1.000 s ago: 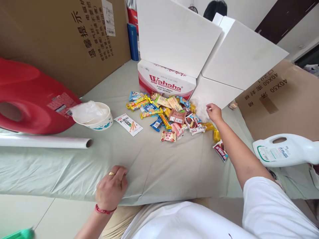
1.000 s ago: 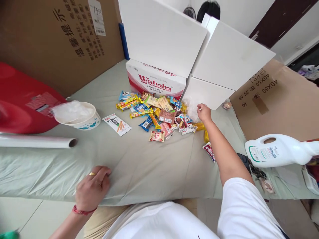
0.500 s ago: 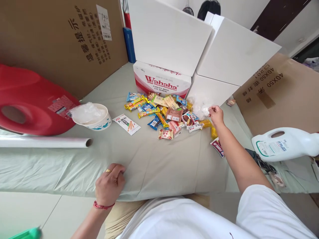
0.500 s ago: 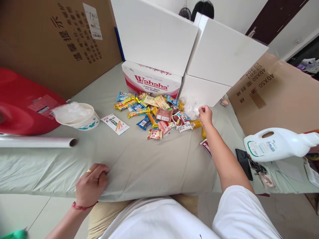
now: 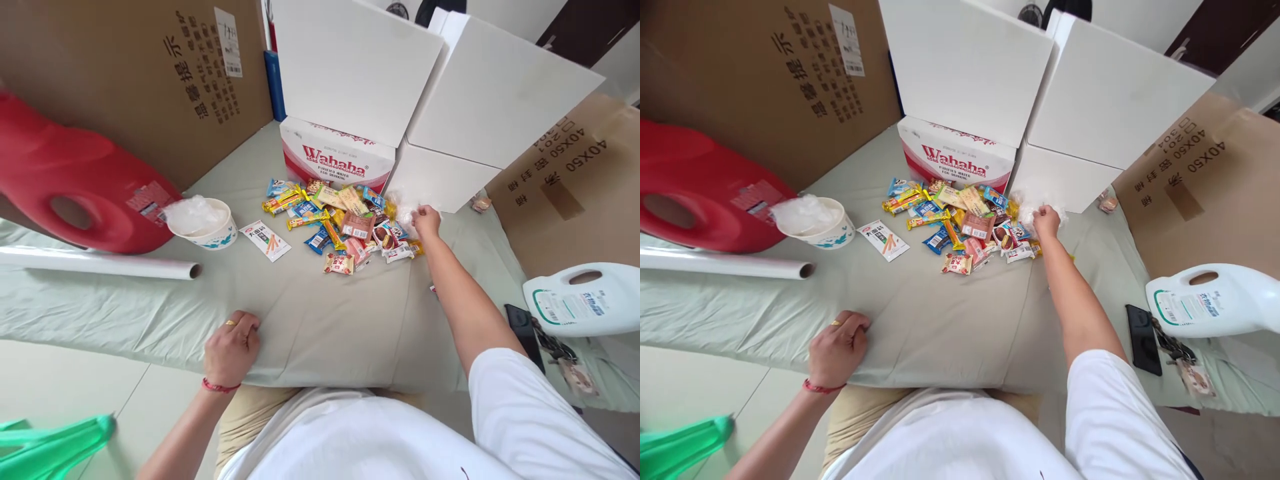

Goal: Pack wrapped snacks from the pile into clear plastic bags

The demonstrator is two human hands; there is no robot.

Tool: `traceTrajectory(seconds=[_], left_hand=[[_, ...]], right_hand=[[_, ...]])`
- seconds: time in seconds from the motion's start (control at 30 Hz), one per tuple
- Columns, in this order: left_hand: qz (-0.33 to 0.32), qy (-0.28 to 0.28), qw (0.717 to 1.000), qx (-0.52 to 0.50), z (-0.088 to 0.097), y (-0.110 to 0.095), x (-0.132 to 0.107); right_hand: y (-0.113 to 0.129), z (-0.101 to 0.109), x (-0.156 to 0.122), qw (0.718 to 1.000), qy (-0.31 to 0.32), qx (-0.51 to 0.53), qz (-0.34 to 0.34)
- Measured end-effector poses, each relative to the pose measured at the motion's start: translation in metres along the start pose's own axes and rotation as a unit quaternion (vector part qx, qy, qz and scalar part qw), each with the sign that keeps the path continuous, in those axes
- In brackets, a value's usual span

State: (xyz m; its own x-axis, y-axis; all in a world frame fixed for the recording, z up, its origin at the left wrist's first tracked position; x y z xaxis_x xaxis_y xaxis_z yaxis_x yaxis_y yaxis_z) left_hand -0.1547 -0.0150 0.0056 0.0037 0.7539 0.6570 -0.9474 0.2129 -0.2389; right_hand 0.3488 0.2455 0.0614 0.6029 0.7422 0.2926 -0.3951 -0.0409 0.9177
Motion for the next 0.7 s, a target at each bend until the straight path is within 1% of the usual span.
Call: traceTrajectory(seconds=[0.07, 0.1, 0.13, 0.17, 0.2, 0.23, 0.27, 0.3, 0.33, 0.37, 0.4, 0.43, 0.47, 0.5, 0.53, 0.57, 0.6, 0.67, 0.7], left_hand=[[0.039, 0.004, 0.998, -0.042, 0.000, 0.006, -0.001], [0.072, 0.005, 0.995, -0.072, 0.000, 0.009, 0.000], [0.112, 0.007, 0.988, -0.109, 0.000, 0.011, 0.000], [0.156, 0.010, 0.976, -0.152, -0.002, 0.011, 0.002], [0.203, 0.019, 0.958, -0.200, -0.005, 0.009, 0.003], [0.246, 0.034, 0.934, -0.256, -0.011, 0.002, 0.005], [0.288, 0.063, 0.903, -0.313, -0.020, -0.009, 0.007], [0.338, 0.094, 0.859, -0.373, -0.030, -0.022, 0.008], [0.383, 0.128, 0.806, -0.433, -0.042, -0.038, 0.009], [0.411, 0.161, 0.755, -0.485, -0.053, -0.057, 0.010], [0.422, 0.183, 0.716, -0.525, -0.061, -0.075, 0.013], [0.417, 0.200, 0.696, -0.550, -0.066, -0.090, 0.018], [0.403, 0.217, 0.692, -0.558, -0.071, -0.103, 0.021], [0.384, 0.228, 0.700, -0.557, -0.075, -0.112, 0.023], [0.368, 0.229, 0.714, -0.551, -0.078, -0.118, 0.023], [0.358, 0.223, 0.727, -0.542, -0.080, -0.120, 0.023], [0.358, 0.212, 0.737, -0.533, -0.083, -0.120, 0.021], [0.383, 0.179, 0.744, -0.517, -0.087, -0.115, 0.014], [0.397, 0.164, 0.745, -0.510, -0.089, -0.112, 0.010]], right_hand=[[0.012, 0.020, -0.012, 0.999, -0.032, 0.015, -0.007], [0.020, 0.029, -0.023, 0.999, -0.032, 0.042, -0.010], [0.027, 0.035, -0.038, 0.997, -0.018, 0.072, -0.013], [0.036, 0.036, -0.056, 0.992, 0.019, 0.125, -0.022], [0.044, 0.033, -0.079, 0.982, 0.074, 0.168, -0.031], [0.051, 0.026, -0.106, 0.972, 0.139, 0.184, -0.038], [0.057, 0.017, -0.137, 0.961, 0.209, 0.175, -0.038], [0.061, 0.008, -0.168, 0.949, 0.275, 0.151, -0.029], [0.064, -0.001, -0.197, 0.936, 0.329, 0.124, -0.015], [0.066, -0.009, -0.223, 0.924, 0.369, 0.099, 0.004], [0.067, -0.015, -0.245, 0.915, 0.395, 0.079, 0.025], [0.069, -0.021, -0.261, 0.909, 0.408, 0.066, 0.048], [0.071, -0.026, -0.274, 0.907, 0.411, 0.057, 0.071], [0.072, -0.029, -0.283, 0.907, 0.408, 0.051, 0.090], [0.072, -0.032, -0.289, 0.910, 0.400, 0.050, 0.097], [0.072, -0.032, -0.292, 0.916, 0.386, 0.059, 0.089], [0.068, -0.032, -0.293, 0.926, 0.365, 0.077, 0.060], [0.053, -0.027, -0.295, 0.943, 0.308, 0.118, -0.044], [0.044, -0.024, -0.297, 0.945, 0.285, 0.131, -0.097]])
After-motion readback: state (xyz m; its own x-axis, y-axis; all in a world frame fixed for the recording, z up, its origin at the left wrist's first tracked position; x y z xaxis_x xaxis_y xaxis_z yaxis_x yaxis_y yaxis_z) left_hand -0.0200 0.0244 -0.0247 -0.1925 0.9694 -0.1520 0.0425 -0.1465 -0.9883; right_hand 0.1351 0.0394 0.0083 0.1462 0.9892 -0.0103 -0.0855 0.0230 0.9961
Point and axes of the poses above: each hand's wrist, its own x-axis towards the middle knuckle, its own z-axis out of the back of the hand, y = z × x, the point moved 10 cm from there along x, towards the middle knuckle, and after that the axes turned 14 degrees about -y, right-handed, at the moved point
